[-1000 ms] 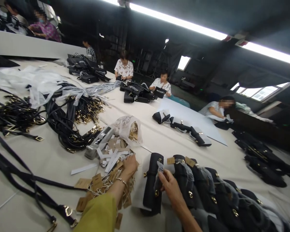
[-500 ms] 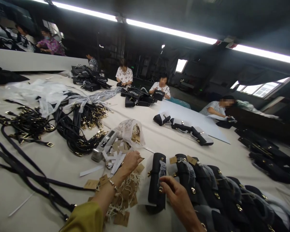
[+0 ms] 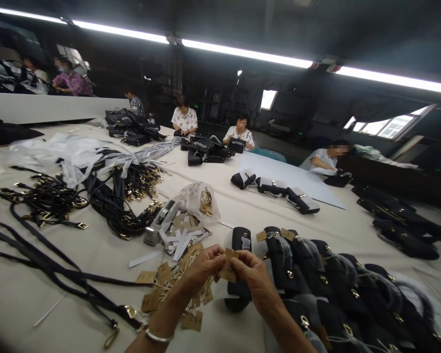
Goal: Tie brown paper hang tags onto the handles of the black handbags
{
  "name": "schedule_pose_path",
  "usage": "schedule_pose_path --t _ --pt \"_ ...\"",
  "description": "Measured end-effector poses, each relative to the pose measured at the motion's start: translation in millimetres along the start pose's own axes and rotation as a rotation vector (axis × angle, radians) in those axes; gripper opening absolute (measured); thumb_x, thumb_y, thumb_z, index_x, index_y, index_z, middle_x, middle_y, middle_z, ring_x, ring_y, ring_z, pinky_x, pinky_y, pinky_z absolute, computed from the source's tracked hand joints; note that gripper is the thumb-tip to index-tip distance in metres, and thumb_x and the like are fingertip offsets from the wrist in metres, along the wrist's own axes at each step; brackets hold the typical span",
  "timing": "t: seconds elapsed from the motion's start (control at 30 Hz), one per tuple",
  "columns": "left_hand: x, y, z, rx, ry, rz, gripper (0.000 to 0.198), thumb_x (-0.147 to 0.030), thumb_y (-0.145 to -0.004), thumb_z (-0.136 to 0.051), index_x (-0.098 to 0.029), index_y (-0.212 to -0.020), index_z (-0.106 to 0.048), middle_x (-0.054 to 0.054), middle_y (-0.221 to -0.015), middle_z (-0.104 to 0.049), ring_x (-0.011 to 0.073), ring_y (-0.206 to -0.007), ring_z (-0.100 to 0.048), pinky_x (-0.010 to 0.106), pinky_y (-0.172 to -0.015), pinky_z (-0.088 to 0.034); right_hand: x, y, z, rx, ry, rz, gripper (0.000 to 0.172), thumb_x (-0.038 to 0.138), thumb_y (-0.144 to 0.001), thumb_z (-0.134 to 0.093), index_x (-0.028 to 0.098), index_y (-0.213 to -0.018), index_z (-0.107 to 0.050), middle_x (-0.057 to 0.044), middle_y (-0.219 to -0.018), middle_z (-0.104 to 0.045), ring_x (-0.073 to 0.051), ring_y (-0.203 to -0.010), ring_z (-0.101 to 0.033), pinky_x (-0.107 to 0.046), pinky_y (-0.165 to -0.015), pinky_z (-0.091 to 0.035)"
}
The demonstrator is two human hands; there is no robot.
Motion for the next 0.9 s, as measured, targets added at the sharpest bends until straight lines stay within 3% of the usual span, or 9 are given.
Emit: schedule_pose_path --t 0.13,0.33,0.4,0.5,0.6,0.67,0.7,0.8,0.9 --pt "17 16 -7.8 0.076 0.022 0.09 0.039 -0.046 -0.071 -0.076 -0.014 -0.088 -0.063 -0.004 -0.059 -0.057 0.0092 -0.05 -0.049 0.022 -0.053 -0.041 -6 17 21 -0.02 -0.114 -0.059 0.039 0.048 -0.069 -0.083 0.017 -0.087 -0.068 -0.001 -0.075 -0.069 -0.013 -0.063 -0.06 -0.023 -0.058 -0.047" --pt "47 17 -4.4 0.136 -0.043 0.192 0.042 -0.053 -0.078 -0.069 -0.012 -0.086 -0.067 0.006 -0.072 -0.073 0.0155 -0.059 -0.065 0.024 -0.056 -0.042 -18 32 51 -0.082 -0.26 -0.117 0.036 0.045 -0.067 -0.085 0.02 -0.08 -0.063 0.001 -0.072 -0.067 -0.015 -0.066 -0.062 -0.024 -0.058 -0.048" --pt "51 12 0.3 0.126 -0.101 0.181 0.039 -0.052 -0.08 -0.065 -0.014 -0.088 -0.064 0.007 -0.079 -0.074 0.0181 -0.066 -0.067 0.026 -0.059 -0.045 -23 33 60 -0.093 -0.213 -0.121 0.035 0.046 -0.07 -0.083 0.019 -0.079 -0.062 0.001 -0.069 -0.065 -0.014 -0.063 -0.061 -0.024 -0.058 -0.047" --pt "45 8 10.5 0.046 -0.225 0.119 0.027 -0.044 -0.083 -0.064 -0.017 -0.082 -0.061 0.006 -0.081 -0.073 0.0195 -0.073 -0.066 0.03 -0.068 -0.047 -31 33 76 -0.07 0.071 -0.129 0.035 0.051 -0.076 -0.073 0.019 -0.076 -0.062 0.002 -0.061 -0.061 -0.013 -0.055 -0.055 -0.025 -0.056 -0.045" --pt "16 12 7.9 -0.065 -0.446 -0.065 0.013 -0.03 -0.085 -0.064 -0.019 -0.077 -0.064 0.005 -0.099 -0.069 0.0195 -0.092 -0.062 0.031 -0.082 -0.045 -33 39 93 -0.065 0.384 -0.128 0.029 0.047 -0.068 -0.078 0.019 -0.067 -0.067 -0.001 -0.062 -0.064 -0.018 -0.06 -0.058 -0.029 -0.06 -0.047" --pt "-10 20 -15.8 -0.055 -0.644 -0.274 0.01 -0.024 -0.087 -0.065 -0.021 -0.077 -0.067 0.003 -0.099 -0.067 0.0187 -0.095 -0.06 0.03 -0.085 -0.044 -23 43 97 -0.094 0.547 -0.051 0.022 0.04 -0.064 -0.082 0.023 -0.076 -0.075 -0.006 -0.082 -0.072 -0.026 -0.081 -0.064 -0.034 -0.077 -0.051" --pt "-21 25 -34.0 -0.011 -0.729 -0.388 0.011 -0.024 -0.088 -0.065 -0.022 -0.077 -0.067 0.002 -0.094 -0.067 0.0181 -0.093 -0.06 0.03 -0.083 -0.044 -18 44 95 -0.097 0.579 -0.009 0.028 0.039 -0.065 -0.082 0.026 -0.089 -0.077 -0.007 -0.097 -0.074 -0.03 -0.095 -0.064 -0.037 -0.088 -0.05" --pt "-40 38 -82.1 0.082 -0.889 -0.686 0.017 -0.027 -0.094 -0.059 -0.021 -0.078 -0.065 0.002 -0.078 -0.066 0.0168 -0.078 -0.058 0.029 -0.071 -0.043 -18 42 68 0.011 0.306 0.021 0.064 0.051 -0.067 -0.082 0.032 -0.126 -0.064 -0.008 -0.132 -0.063 -0.033 -0.125 -0.054 -0.043 -0.107 -0.041" --pt "-51 38 -92.8 -0.011 -0.95 -0.803 0.022 -0.022 -0.096 -0.05 -0.02 -0.079 -0.063 0.004 -0.075 -0.065 0.0178 -0.073 -0.056 0.031 -0.068 -0.042 -33 36 35 0.138 -0.042 -0.041 0.075 0.063 -0.064 -0.081 0.03 -0.128 -0.061 -0.008 -0.128 -0.065 -0.03 -0.121 -0.058 -0.037 -0.1 -0.047"
Point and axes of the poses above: each hand's wrist, its own y-axis away from the middle knuckle, its own z-axis out of the back of the hand, x = y × z, the point moved 9 cm from there along -y, towards the middle knuckle
